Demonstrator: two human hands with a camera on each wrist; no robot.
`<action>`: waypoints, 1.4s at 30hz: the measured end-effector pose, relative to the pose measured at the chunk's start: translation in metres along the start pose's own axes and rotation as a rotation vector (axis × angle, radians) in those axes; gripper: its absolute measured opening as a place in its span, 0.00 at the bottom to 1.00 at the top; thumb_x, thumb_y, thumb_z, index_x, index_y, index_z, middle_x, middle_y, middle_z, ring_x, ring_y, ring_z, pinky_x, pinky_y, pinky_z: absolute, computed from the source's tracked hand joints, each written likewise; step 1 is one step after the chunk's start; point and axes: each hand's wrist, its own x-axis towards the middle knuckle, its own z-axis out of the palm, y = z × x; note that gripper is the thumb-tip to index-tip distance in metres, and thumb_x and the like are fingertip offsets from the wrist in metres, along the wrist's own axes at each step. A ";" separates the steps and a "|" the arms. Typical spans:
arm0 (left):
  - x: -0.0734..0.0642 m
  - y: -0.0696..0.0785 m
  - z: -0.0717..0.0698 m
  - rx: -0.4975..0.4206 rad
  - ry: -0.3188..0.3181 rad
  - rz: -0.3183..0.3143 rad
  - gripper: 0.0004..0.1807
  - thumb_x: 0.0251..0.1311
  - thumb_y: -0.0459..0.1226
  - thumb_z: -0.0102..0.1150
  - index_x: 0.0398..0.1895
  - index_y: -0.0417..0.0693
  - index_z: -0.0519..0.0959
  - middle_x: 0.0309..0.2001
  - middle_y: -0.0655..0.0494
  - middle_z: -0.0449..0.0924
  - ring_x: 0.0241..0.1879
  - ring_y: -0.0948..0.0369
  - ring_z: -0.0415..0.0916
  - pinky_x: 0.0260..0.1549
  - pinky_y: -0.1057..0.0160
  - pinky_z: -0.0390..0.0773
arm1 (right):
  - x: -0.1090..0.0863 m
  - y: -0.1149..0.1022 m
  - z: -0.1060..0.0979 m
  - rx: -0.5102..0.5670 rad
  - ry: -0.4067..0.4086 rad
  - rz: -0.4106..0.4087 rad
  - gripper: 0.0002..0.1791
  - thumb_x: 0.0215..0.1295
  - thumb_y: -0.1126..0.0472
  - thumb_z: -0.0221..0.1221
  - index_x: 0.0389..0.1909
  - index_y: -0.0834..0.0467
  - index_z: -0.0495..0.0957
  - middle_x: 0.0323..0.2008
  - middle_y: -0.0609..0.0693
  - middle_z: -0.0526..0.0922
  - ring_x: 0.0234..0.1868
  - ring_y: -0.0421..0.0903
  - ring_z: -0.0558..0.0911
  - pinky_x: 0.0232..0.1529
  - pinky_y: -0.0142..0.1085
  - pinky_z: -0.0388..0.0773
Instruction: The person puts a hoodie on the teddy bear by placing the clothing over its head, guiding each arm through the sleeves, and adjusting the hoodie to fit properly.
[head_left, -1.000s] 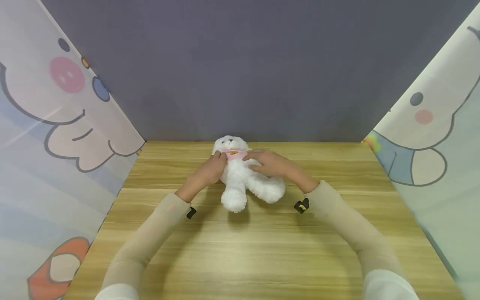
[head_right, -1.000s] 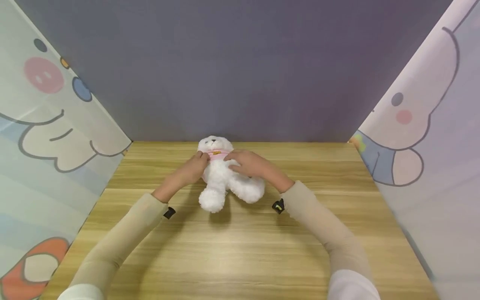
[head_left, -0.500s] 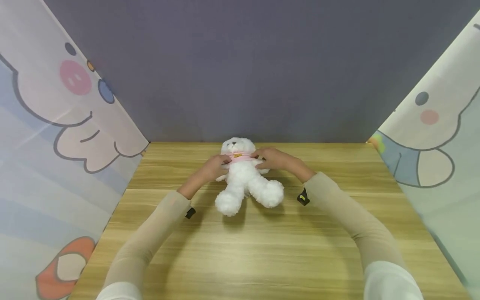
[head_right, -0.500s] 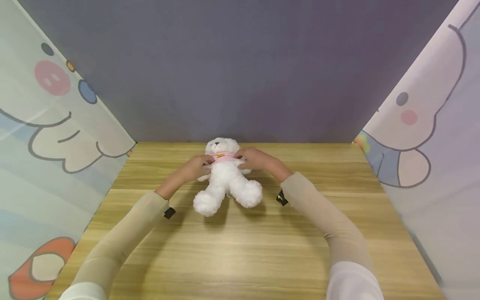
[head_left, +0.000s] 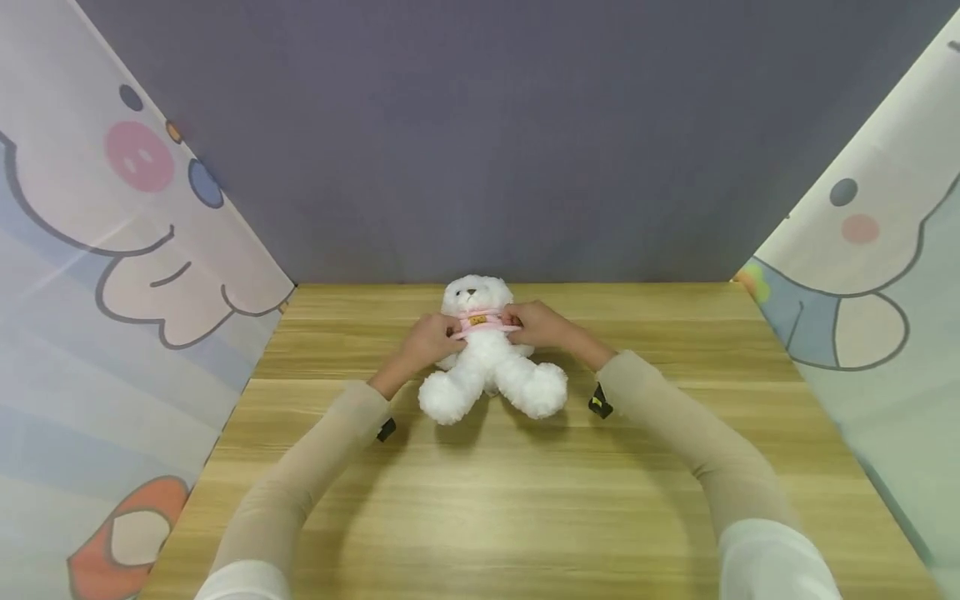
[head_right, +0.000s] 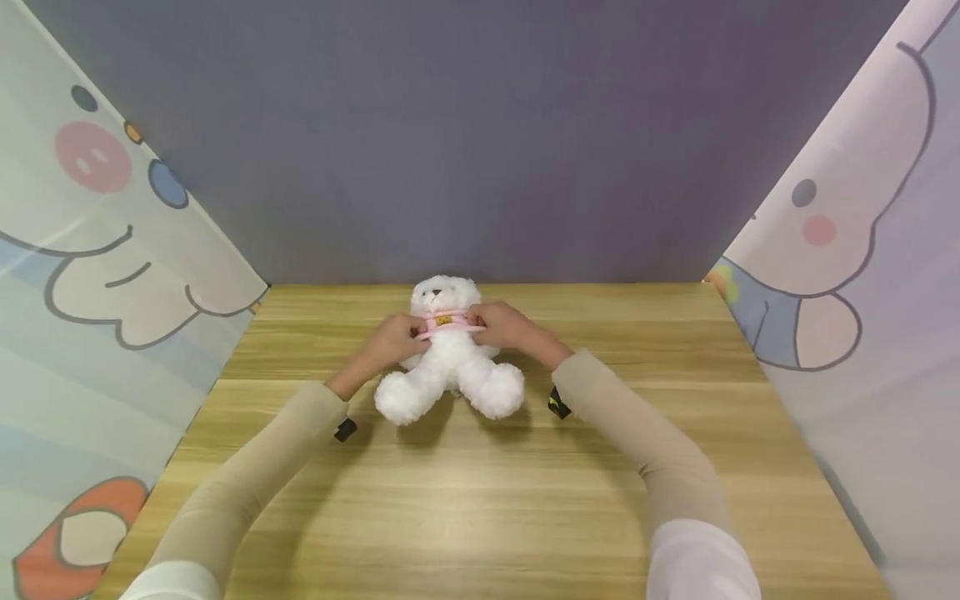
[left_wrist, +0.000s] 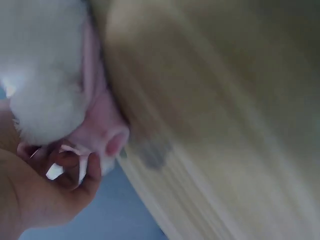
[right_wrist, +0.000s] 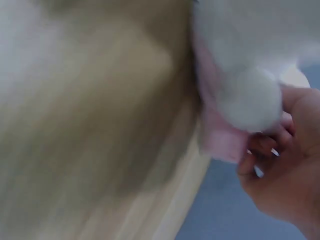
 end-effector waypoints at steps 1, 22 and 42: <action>-0.001 0.001 0.003 0.044 0.021 0.010 0.15 0.55 0.34 0.67 0.18 0.51 0.69 0.18 0.61 0.65 0.22 0.63 0.61 0.21 0.67 0.61 | -0.001 -0.001 0.003 -0.030 0.027 -0.015 0.10 0.57 0.68 0.63 0.32 0.54 0.71 0.24 0.45 0.71 0.27 0.43 0.70 0.31 0.34 0.67; -0.058 -0.030 -0.016 -0.606 -0.173 -0.030 0.29 0.61 0.31 0.69 0.64 0.34 0.71 0.63 0.38 0.71 0.65 0.42 0.70 0.61 0.49 0.75 | -0.050 0.016 -0.001 0.186 0.019 -0.082 0.26 0.64 0.57 0.70 0.61 0.59 0.76 0.55 0.56 0.80 0.53 0.54 0.80 0.52 0.46 0.82; -0.030 0.002 0.002 -0.319 0.202 0.088 0.16 0.54 0.23 0.66 0.23 0.44 0.68 0.23 0.57 0.67 0.25 0.63 0.63 0.28 0.67 0.66 | -0.036 0.002 0.019 -0.255 0.318 -0.016 0.16 0.62 0.59 0.70 0.31 0.56 0.69 0.22 0.46 0.70 0.25 0.44 0.69 0.27 0.37 0.65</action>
